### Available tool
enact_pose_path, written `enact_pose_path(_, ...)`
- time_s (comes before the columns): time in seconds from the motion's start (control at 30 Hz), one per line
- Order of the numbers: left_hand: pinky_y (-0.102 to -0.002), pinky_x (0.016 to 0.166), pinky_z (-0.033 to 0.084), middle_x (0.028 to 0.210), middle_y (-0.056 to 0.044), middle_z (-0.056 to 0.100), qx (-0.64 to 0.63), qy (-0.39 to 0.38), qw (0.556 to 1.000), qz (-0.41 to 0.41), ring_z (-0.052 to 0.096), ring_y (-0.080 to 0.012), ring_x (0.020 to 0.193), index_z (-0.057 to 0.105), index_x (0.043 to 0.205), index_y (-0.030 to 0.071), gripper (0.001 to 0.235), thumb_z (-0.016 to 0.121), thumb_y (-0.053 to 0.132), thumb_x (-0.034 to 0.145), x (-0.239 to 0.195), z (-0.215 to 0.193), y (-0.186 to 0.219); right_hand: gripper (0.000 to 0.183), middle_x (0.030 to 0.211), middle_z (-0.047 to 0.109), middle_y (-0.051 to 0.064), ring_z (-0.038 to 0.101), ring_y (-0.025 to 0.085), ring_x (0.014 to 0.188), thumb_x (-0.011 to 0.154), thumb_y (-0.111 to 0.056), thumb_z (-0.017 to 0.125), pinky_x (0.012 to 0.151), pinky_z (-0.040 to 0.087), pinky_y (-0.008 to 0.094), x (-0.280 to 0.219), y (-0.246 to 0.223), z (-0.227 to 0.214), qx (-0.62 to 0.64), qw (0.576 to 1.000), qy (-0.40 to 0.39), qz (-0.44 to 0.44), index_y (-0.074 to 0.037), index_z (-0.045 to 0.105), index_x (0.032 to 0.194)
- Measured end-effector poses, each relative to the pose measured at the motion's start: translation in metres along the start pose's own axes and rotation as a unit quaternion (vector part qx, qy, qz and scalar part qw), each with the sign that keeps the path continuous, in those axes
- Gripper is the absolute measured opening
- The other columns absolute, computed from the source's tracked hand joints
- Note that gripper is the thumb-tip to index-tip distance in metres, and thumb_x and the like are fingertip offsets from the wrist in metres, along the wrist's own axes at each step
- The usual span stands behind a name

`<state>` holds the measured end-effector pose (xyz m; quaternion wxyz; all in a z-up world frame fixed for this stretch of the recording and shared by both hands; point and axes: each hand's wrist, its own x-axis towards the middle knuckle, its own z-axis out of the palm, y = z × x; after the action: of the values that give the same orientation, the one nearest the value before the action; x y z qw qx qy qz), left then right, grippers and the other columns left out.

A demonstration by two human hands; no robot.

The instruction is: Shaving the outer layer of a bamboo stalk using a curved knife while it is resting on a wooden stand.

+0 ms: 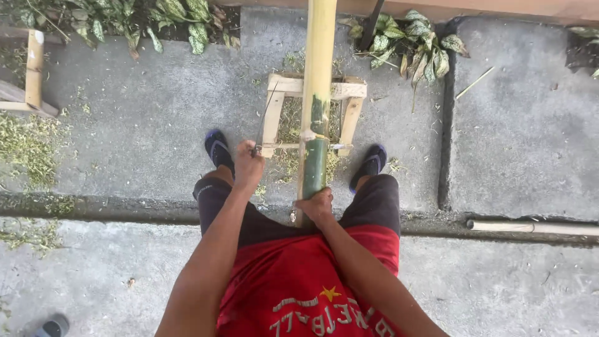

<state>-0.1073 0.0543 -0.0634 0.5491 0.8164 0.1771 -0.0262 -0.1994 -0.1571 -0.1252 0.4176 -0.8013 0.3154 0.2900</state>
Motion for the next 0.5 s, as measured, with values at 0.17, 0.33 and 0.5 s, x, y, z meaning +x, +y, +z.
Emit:
enact_pose_path(0.17,-0.028,0.05,0.046,0.082,-0.005,0.061,-0.261,-0.059,0.958,-0.105,0.058,-0.0133,0.062,0.047,0.114,0.008,0.031,0.064,-0.002,0.09,-0.083,-0.017,0.005,0.116,0.141,0.042,0.028,0.052,0.035,0.128,0.061,-0.034,0.099,0.109,0.049,0.038,-0.01,-0.008,-0.015,-0.015,0.999,-0.007,-0.033,0.009,0.023,0.138)
enact_pose_path(0.33,-0.025,0.051,0.046,0.085,-0.004,0.067,-0.347,-0.073,0.931,-0.087,0.066,-0.0117,0.065,0.057,0.108,0.005,0.025,0.07,-0.004,0.088,-0.095,0.004,-0.059,0.107,0.134,0.055,0.029,0.062,0.034,0.12,0.065,-0.034,0.096,0.104,0.055,0.041,0.0,-0.006,-0.03,-0.026,0.996,-0.054,-0.073,0.014,0.031,0.135)
enact_pose_path(0.5,-0.027,0.043,0.042,0.072,0.003,0.06,-0.239,-0.058,0.954,-0.171,0.049,-0.0085,0.05,0.067,0.1,0.008,0.011,0.07,0.008,0.09,-0.101,0.0,-0.058,0.081,0.122,0.069,0.024,0.071,0.031,0.111,0.076,-0.043,0.086,0.1,0.056,0.042,-0.005,-0.021,-0.067,-0.114,0.98,-0.099,-0.129,0.01,0.056,0.129)
